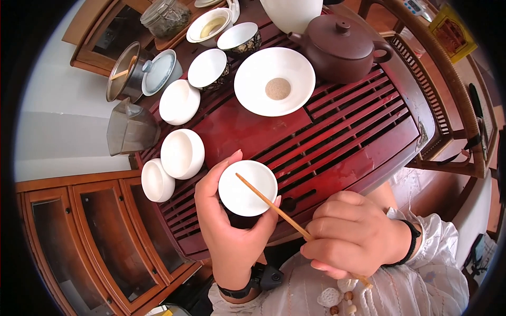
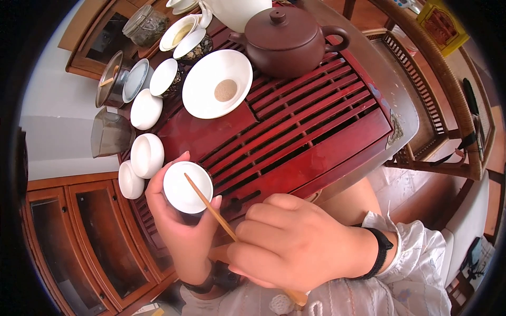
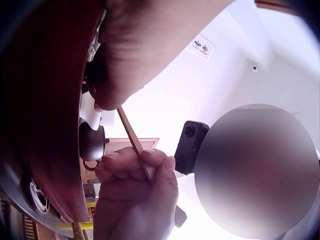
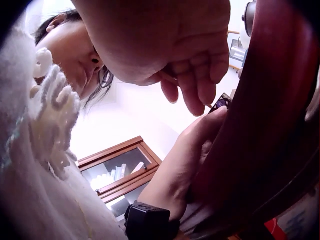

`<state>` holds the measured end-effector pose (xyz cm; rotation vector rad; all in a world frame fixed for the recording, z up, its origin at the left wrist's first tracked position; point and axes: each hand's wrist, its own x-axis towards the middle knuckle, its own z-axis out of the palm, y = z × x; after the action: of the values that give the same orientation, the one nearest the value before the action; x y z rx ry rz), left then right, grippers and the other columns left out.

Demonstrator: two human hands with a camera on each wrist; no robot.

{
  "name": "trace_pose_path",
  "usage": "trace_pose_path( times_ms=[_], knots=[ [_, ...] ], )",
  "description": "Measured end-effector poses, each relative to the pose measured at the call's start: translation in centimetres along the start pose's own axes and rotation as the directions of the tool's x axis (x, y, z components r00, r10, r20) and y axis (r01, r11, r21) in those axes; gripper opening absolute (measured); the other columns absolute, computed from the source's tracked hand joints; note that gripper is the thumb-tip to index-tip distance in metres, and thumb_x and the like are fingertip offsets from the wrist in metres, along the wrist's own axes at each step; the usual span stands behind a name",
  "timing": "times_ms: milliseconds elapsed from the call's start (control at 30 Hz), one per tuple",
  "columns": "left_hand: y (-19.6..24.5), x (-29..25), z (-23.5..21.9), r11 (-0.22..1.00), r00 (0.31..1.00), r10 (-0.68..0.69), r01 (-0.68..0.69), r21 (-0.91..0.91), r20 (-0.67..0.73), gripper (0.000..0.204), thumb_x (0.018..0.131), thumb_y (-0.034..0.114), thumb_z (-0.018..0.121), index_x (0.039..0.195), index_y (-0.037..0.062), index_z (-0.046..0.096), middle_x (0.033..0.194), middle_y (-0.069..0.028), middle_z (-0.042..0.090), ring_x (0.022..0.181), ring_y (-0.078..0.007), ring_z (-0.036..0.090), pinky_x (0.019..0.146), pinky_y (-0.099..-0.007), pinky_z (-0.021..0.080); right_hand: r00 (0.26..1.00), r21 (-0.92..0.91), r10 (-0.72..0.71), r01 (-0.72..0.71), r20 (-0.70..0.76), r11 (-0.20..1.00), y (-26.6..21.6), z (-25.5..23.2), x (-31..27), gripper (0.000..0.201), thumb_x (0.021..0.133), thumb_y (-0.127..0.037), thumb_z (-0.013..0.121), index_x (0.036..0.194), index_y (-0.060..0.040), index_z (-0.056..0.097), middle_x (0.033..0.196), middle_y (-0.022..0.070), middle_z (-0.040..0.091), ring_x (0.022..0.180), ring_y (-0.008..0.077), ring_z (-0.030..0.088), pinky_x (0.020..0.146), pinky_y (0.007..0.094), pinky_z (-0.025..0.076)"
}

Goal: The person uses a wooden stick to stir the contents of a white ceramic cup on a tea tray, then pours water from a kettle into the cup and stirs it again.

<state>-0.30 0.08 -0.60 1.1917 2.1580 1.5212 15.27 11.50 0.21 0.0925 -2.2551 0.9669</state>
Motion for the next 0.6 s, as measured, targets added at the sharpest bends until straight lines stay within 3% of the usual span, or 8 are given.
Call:
trace_pose_path(
  times_ms=[200,500,600],
  knots=[
    [-0.1,0.0,-0.3,0.996,0.998,0.056,-0.058,0.063,0.033,0.076,0.061,-0.002,0.079,0.13,0.0018,0.047,0.124,-0.0133,0.057,0.112,-0.0241,0.056,0.097,-0.0358,0.045,0.998,0.007,0.062,-0.062,0.012,0.998,0.1,-1.3,-0.2,0.018,0.077,-0.018,0.071,0.085,-0.0068,0.06,0.075,0.0038,0.052,0.069,0.02,0.054,0.059,0.0311,0.039],
    [-0.4,-0.1,-0.2,0.98,0.99,0.14,-0.14,0.139,0.011,0.078,0.058,0.008,0.091,0.123,0.0033,0.049,0.121,-0.0131,0.059,0.11,-0.0263,0.056,0.095,-0.0372,0.045,0.999,0.03,-0.031,0.032,-0.04,0.999,-0.2,0.0,-0.4,0.022,0.076,-0.019,0.073,0.087,-0.0035,0.062,0.08,0.0061,0.054,0.073,0.0231,0.056,0.059,0.032,0.041],
    [-0.3,-0.2,-0.2,0.985,0.994,0.105,-0.104,0.14,0.003,0.079,0.058,0.009,0.092,0.124,0.0033,0.048,0.121,-0.0131,0.059,0.11,-0.0263,0.056,0.095,-0.0372,0.045,0.998,-0.049,0.029,-0.032,-0.055,0.998,-0.8,0.1,-0.6,0.02,0.077,-0.018,0.072,0.086,-0.0037,0.062,0.08,0.0059,0.054,0.073,0.0227,0.055,0.06,0.0323,0.042]
  ],
)
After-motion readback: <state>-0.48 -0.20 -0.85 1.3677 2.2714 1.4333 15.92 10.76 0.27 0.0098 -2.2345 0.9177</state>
